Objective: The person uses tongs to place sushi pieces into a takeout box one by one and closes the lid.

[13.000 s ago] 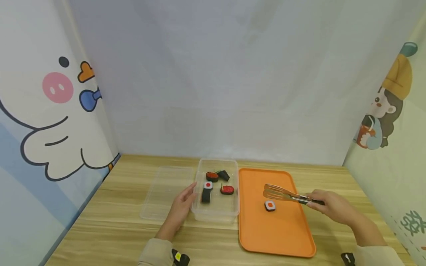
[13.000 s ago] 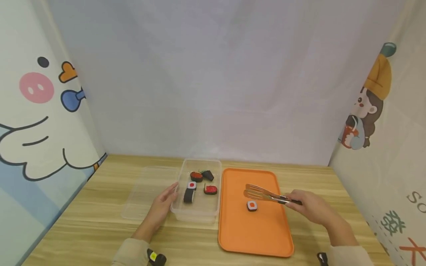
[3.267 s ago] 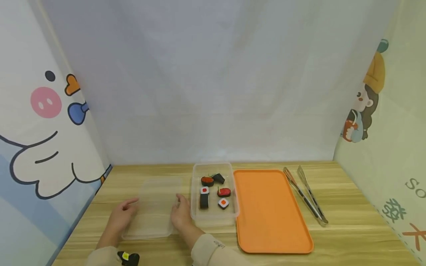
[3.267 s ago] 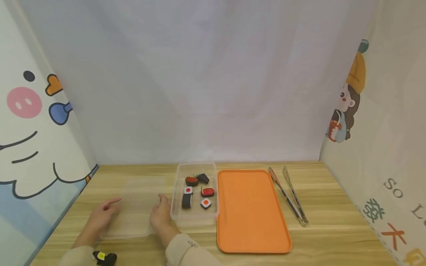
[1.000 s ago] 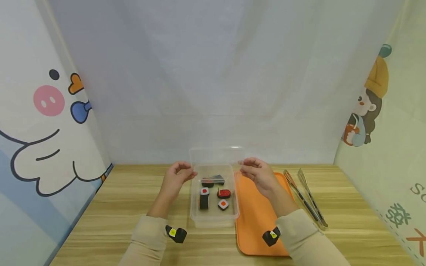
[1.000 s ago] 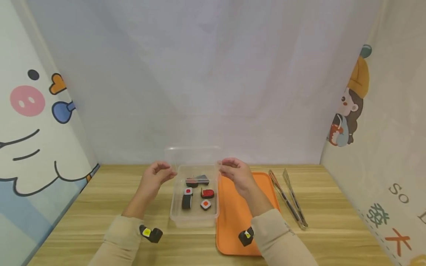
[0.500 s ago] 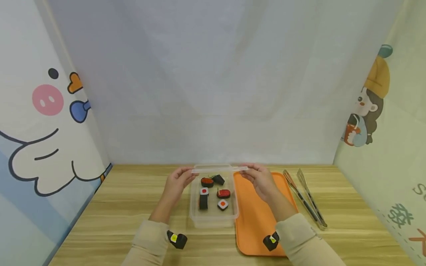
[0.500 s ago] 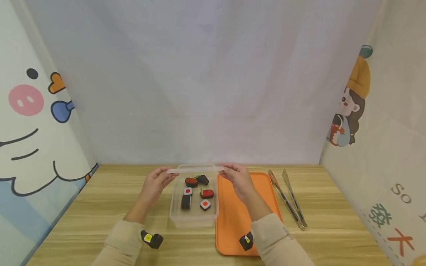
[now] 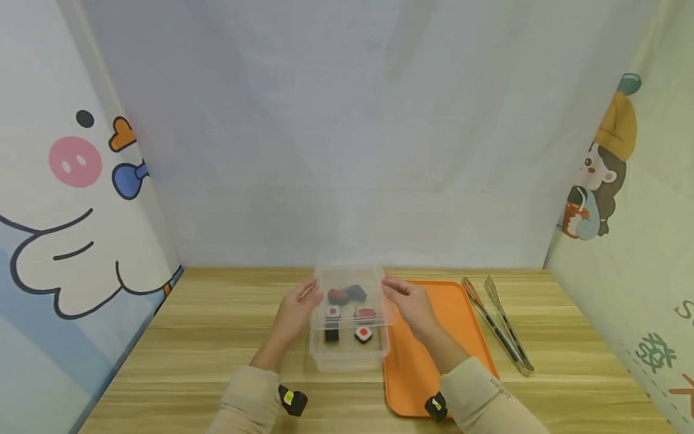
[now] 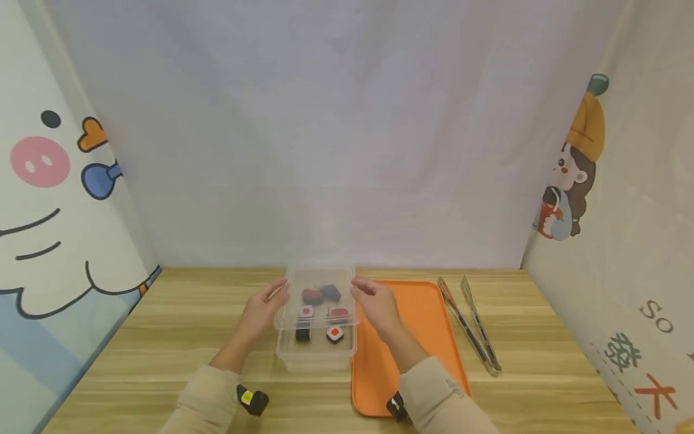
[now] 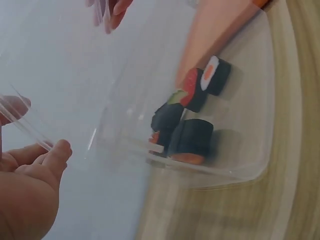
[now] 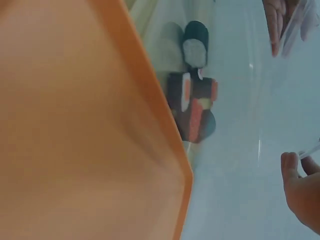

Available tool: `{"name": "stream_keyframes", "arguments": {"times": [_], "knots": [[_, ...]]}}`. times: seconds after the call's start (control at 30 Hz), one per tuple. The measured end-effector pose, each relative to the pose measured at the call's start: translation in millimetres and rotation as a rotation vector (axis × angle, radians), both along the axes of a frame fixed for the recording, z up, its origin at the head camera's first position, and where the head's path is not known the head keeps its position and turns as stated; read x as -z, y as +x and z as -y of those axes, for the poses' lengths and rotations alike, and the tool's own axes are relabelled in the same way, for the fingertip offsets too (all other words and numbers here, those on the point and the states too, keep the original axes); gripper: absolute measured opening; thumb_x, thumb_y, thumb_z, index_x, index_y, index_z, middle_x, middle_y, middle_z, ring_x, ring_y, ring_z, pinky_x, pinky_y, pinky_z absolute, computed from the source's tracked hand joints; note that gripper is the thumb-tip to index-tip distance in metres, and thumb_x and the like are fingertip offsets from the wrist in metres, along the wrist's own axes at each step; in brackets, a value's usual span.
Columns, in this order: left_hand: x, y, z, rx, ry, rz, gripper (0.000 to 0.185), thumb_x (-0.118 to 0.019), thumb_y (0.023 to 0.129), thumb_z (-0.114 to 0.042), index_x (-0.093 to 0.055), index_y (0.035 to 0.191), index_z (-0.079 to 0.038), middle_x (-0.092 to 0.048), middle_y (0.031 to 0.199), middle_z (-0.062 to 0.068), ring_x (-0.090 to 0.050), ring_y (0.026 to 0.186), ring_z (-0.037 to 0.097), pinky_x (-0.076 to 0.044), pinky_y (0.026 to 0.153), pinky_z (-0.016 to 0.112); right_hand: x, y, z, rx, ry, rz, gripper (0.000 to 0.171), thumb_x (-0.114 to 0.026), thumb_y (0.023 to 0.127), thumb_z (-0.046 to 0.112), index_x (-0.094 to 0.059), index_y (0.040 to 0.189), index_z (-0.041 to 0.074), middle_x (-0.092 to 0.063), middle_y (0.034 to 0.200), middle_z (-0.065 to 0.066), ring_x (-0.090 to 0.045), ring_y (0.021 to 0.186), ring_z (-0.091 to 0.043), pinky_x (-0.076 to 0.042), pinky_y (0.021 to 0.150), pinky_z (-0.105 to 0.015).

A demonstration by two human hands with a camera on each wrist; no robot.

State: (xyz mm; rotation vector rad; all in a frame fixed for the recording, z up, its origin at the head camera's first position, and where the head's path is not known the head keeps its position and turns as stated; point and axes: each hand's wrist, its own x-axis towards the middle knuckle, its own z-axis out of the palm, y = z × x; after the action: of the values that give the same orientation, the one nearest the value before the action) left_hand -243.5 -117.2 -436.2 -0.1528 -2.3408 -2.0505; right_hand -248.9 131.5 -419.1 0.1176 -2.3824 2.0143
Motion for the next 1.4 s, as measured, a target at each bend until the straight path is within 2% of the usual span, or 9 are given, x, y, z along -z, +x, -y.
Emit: {"name": "stream_keyframes", "arguments": {"times": [0.1,0.2,0.43,0.6,0.7,0.9,1.07,1.27,1.4], "knots": [[8.9,2.3,-2,0.012,-0.032,-0.028,0.056,-0.056,0.099,-0.013,-0.034,0.147,0.006,-0.033,0.151,0.023,-0.034,0.137,0.034,-0.031,0.11,0.04,10.8,5.0,9,0.036,0.125,-0.055,0.038,-0.062,0.096,0.01,-0.058,0.13,-0.006,-0.052,0.139,-0.016,-0.052,0.123,-0.034,-0.046,0.1,-0.043],[15.9,5.5,-4,0.004,-0.077,-0.051,0.058,-0.053,0.1,-0.011,-0.029,0.149,0.005,-0.028,0.152,0.023,-0.032,0.137,0.035,-0.029,0.11,0.04,20.3,10.0,16,0.073,0.186,-0.107,0.039,-0.062,0.094,0.007,-0.058,0.13,-0.008,-0.051,0.14,-0.017,-0.055,0.119,-0.036,-0.049,0.096,-0.042],[30.7,9.9,-7,-0.003,-0.108,-0.026,0.061,-0.052,0.099,-0.009,-0.024,0.151,0.004,-0.025,0.154,0.021,-0.027,0.139,0.036,-0.022,0.114,0.044,34.1,20.3,28,0.153,0.215,-0.131,0.04,-0.061,0.091,0.005,-0.058,0.128,-0.009,-0.051,0.139,-0.02,-0.061,0.109,-0.036,-0.053,0.09,-0.041],[35.1,11.1,-13,-0.011,-0.143,-0.052,0.061,-0.052,0.098,-0.009,-0.024,0.15,0.006,-0.021,0.157,0.02,-0.021,0.142,0.038,-0.016,0.115,0.048,37.4,25.2,31,0.185,0.22,-0.124,0.04,-0.057,0.092,0.005,-0.057,0.13,-0.009,-0.05,0.14,-0.019,-0.06,0.111,-0.036,-0.053,0.089,-0.042],[36.0,12.2,-15,-0.007,-0.176,-0.061,0.06,-0.051,0.098,-0.01,-0.025,0.149,0.008,-0.015,0.159,0.017,-0.015,0.143,0.038,-0.013,0.115,0.05,39.3,26.9,33,0.171,0.251,-0.115,0.04,-0.057,0.093,0.004,-0.055,0.131,-0.01,-0.047,0.143,-0.02,-0.055,0.118,-0.038,-0.049,0.095,-0.045],[37.7,13.0,-15,0.007,-0.191,-0.052,0.061,-0.051,0.098,-0.01,-0.024,0.149,0.01,-0.013,0.159,0.019,-0.013,0.143,0.04,-0.012,0.115,0.052,43.6,28.7,36,0.156,0.315,-0.123,0.046,-0.065,0.089,0.004,-0.053,0.132,-0.011,-0.044,0.145,-0.02,-0.035,0.133,-0.046,-0.024,0.11,-0.058],[38.9,17.8,-13,0.017,-0.178,-0.052,0.07,-0.057,0.094,-0.006,-0.018,0.15,0.01,-0.008,0.158,0.026,-0.009,0.143,0.042,-0.01,0.115,0.053,43.2,32.1,30,0.101,0.346,-0.134,0.052,-0.065,0.09,0.007,-0.049,0.136,-0.011,-0.038,0.147,-0.027,-0.03,0.132,-0.052,-0.025,0.108,-0.064],[41.5,32.1,-12,0.05,-0.266,-0.064,0.072,-0.058,0.096,-0.012,-0.017,0.15,0.01,-0.009,0.155,0.033,-0.013,0.139,0.051,-0.013,0.112,0.062,44.3,38.6,30,-0.04,0.436,-0.123,0.067,-0.064,0.094,0.018,-0.032,0.146,-0.009,-0.023,0.15,-0.035,-0.023,0.133,-0.057,-0.022,0.105,-0.07],[42.5,34.9,-12,0.062,-0.289,-0.054,0.072,-0.056,0.097,-0.015,-0.015,0.151,0.008,-0.012,0.155,0.032,-0.015,0.139,0.05,-0.014,0.112,0.061,43.4,44.7,32,-0.071,0.481,-0.101,0.072,-0.062,0.096,0.025,-0.027,0.148,-0.009,-0.019,0.152,-0.035,-0.02,0.134,-0.057,-0.02,0.105,-0.07]]}}
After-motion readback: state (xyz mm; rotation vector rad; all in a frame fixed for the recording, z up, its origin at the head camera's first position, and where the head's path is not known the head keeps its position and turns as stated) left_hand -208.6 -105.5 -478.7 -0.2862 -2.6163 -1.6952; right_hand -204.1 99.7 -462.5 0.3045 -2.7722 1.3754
